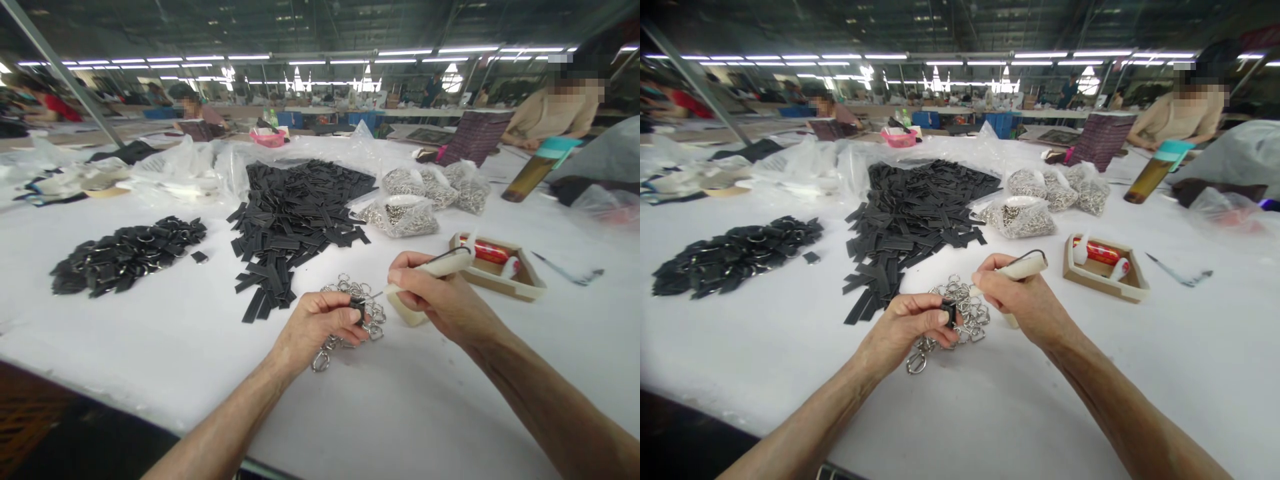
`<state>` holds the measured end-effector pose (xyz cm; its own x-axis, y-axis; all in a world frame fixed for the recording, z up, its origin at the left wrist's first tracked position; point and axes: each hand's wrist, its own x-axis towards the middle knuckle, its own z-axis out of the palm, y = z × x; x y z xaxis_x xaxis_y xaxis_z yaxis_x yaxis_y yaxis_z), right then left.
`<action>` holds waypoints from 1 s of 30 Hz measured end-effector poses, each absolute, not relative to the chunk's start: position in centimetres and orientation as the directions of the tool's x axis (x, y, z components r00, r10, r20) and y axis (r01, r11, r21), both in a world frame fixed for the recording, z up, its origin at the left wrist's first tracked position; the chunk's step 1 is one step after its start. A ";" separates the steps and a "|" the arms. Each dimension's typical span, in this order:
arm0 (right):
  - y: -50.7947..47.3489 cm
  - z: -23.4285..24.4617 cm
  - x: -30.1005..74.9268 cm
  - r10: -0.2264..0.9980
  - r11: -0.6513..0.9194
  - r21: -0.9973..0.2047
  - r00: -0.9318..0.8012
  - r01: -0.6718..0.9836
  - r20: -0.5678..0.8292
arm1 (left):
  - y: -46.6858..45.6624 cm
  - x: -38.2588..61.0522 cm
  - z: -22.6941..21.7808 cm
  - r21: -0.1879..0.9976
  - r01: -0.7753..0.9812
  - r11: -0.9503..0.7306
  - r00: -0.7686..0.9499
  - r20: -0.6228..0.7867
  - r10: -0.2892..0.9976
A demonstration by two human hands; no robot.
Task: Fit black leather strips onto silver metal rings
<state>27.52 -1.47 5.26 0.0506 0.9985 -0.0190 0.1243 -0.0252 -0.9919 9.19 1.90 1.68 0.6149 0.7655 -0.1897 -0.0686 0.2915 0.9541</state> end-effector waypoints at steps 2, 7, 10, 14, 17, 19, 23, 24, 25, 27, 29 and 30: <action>-1.5 5.2 27.6 0.999 -0.025 -0.992 0.047 0.126 -0.019 | 1.9 9.2 1.6 0.953 -0.067 0.295 0.612 -0.194 0.767; -1.4 5.2 27.5 0.999 -0.020 -0.990 0.034 0.136 -0.015 | 2.0 9.3 1.6 0.958 -0.034 0.285 0.605 -0.207 0.769; -1.4 5.1 27.5 0.999 -0.030 -0.986 0.033 0.165 -0.025 | 1.9 9.3 1.7 0.964 -0.004 0.268 0.596 -0.212 0.774; -1.3 5.1 27.3 0.999 -0.012 -0.979 0.054 0.205 -0.001 | 1.8 9.4 1.7 0.968 0.017 0.250 0.570 -0.215 0.793; -1.4 5.2 27.0 0.994 0.045 -0.964 0.081 0.263 0.068 | 1.7 9.5 1.7 0.970 0.031 0.239 0.548 -0.217 0.808; -1.7 5.7 26.6 0.991 0.058 -0.943 0.096 0.327 0.094 | 1.6 9.5 1.7 0.971 0.038 0.237 0.538 -0.220 0.814; -3.0 7.3 25.9 0.970 0.064 -0.919 0.193 0.389 0.149 | 1.7 9.4 1.8 0.970 0.057 0.237 0.517 -0.232 0.824; -3.3 7.8 25.8 0.957 0.075 -0.916 0.230 0.395 0.177 | 1.7 9.4 1.8 0.969 0.057 0.239 0.515 -0.233 0.825; -3.6 8.3 25.7 0.942 0.085 -0.913 0.266 0.398 0.204 | 1.7 9.4 1.7 0.969 0.050 0.241 0.514 -0.232 0.826; -4.2 9.2 25.7 0.920 0.089 -0.919 0.322 0.385 0.224 | 1.7 9.3 1.7 0.968 0.025 0.249 0.514 -0.226 0.828; -4.5 9.7 25.9 0.912 0.062 -0.929 0.358 0.366 0.202 | 1.8 9.2 1.6 0.965 -0.009 0.262 0.510 -0.221 0.831; -4.6 9.8 26.1 0.909 0.052 -0.926 0.366 0.374 0.199 | 1.9 9.1 1.5 0.963 -0.026 0.268 0.510 -0.218 0.832</action>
<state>26.07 -4.59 9.76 0.3664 0.9090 0.1986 0.3740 0.0515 -0.9260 9.14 1.89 1.50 0.5100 0.8320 -0.2183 -0.0257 0.2684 0.9630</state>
